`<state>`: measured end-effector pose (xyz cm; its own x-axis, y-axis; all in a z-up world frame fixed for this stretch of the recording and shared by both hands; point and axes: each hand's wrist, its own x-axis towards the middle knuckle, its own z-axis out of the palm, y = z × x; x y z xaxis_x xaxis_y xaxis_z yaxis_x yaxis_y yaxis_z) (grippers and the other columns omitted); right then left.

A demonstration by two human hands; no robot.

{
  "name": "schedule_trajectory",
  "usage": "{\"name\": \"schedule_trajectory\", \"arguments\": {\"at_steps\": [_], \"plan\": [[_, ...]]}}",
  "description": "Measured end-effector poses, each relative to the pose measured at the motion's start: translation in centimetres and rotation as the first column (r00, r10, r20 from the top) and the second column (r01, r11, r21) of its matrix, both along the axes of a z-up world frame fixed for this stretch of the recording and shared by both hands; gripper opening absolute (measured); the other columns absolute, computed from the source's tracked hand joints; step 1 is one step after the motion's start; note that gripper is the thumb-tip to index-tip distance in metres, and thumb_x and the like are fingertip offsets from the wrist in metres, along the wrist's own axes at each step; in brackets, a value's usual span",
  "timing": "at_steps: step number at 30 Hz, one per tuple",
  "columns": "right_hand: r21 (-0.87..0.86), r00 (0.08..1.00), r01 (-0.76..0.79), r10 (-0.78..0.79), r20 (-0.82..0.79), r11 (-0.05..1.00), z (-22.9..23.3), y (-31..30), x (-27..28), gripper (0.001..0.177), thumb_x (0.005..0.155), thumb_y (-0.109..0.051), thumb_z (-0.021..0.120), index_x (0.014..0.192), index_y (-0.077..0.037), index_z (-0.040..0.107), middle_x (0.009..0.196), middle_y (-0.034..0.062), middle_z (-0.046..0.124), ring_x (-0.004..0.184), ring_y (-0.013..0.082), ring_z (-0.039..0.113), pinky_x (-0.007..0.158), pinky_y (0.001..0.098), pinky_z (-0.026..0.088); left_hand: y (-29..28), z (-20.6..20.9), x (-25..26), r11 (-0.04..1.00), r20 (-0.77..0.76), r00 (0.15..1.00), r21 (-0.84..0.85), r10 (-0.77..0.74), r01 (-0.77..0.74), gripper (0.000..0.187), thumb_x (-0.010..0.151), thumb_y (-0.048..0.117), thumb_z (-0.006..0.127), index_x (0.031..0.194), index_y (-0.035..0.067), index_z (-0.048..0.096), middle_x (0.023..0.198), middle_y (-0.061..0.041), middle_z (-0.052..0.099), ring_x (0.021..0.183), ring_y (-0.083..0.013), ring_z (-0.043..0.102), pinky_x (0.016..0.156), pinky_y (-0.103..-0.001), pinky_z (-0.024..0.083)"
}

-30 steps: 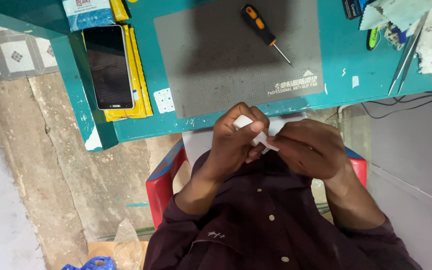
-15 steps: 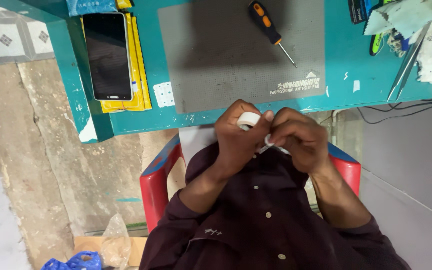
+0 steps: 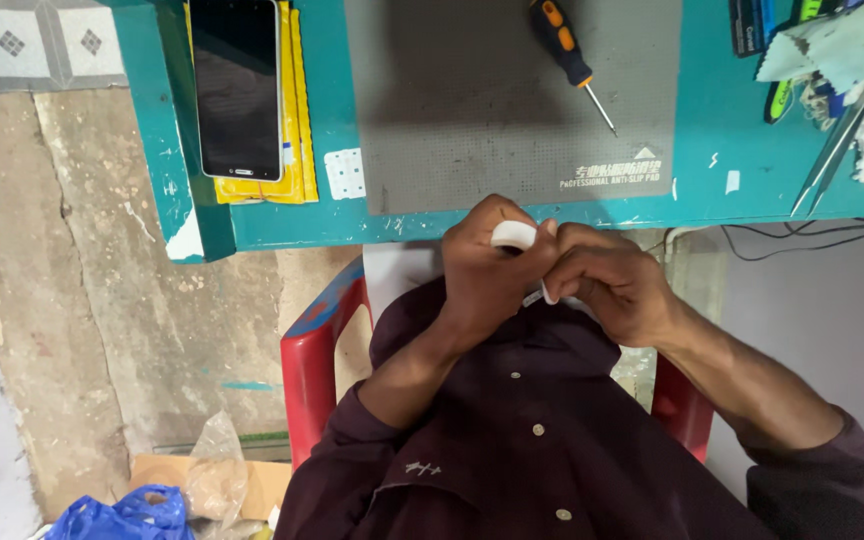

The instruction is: The person handles a roll of white tape, peeling and folding a small piece. They then pick up a black mobile phone casing and use a metal spudger tool to pry and scrape along the edges and internal frame of the casing.

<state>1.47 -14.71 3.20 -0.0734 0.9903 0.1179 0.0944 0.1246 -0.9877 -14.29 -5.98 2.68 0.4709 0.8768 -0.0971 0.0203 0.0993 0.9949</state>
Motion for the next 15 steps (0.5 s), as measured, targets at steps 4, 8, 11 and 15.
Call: {"name": "schedule_trajectory", "arguments": {"at_steps": [4, 8, 11, 15], "plan": [[0.012, 1.000, 0.002, -0.001, -0.017, 1.000, -0.5, -0.5, 0.2, 0.016, 0.094, 0.013, 0.059, 0.091, -0.001, 0.067, 0.093, 0.0084, 0.064, 0.082, 0.0165, 0.065, 0.071, 0.0271, 0.055, 0.5, -0.4, 0.6, 0.982, -0.086, 0.995, 0.185, 0.053, -0.036, 0.017, 0.092, 0.006, 0.076, 0.085, 0.005, 0.060, 0.071, -0.002, 0.065, 0.062, -0.0046, 0.059, 0.053, -0.022, 0.048], [0.084, 0.997, -0.049, 0.053, -0.049, 0.995, -0.5, -1.5, -0.7, 0.017, 0.100, 0.005, 0.058, 0.090, -0.005, 0.068, 0.092, 0.0087, 0.064, 0.084, 0.0183, 0.064, 0.069, 0.0279, 0.054, 7.3, -0.4, 1.8, 0.956, -0.150, 0.955, 0.184, 0.258, -0.229, 0.022, 0.098, 0.013, 0.076, 0.082, 0.006, 0.061, 0.065, -0.001, 0.063, 0.054, -0.0052, 0.055, 0.046, -0.023, 0.043], [0.165, 0.991, -0.106, 0.118, -0.064, 0.981, 0.8, -3.2, -0.5, 0.020, 0.104, 0.000, 0.057, 0.090, -0.008, 0.069, 0.091, 0.0090, 0.065, 0.084, 0.0196, 0.063, 0.068, 0.0285, 0.053, 6.2, 2.1, 1.9, 0.979, 0.103, 0.973, -0.027, 0.206, -0.204, 0.025, 0.101, 0.013, 0.076, 0.087, 0.004, 0.056, 0.069, -0.002, 0.061, 0.056, -0.0044, 0.048, 0.044, -0.025, 0.037], [0.187, 0.989, 0.149, -0.146, -0.027, 0.971, 1.6, -0.9, -1.3, 0.011, 0.103, -0.005, 0.062, 0.094, -0.004, 0.068, 0.089, 0.0095, 0.065, 0.080, 0.0183, 0.060, 0.066, 0.0287, 0.049, 6.5, 4.9, 0.7, 0.979, 0.216, 0.970, -0.195, 0.107, -0.065, 0.026, 0.097, 0.016, 0.076, 0.089, 0.004, 0.055, 0.068, -0.005, 0.063, 0.046, -0.0057, 0.048, 0.038, -0.024, 0.033]]}}
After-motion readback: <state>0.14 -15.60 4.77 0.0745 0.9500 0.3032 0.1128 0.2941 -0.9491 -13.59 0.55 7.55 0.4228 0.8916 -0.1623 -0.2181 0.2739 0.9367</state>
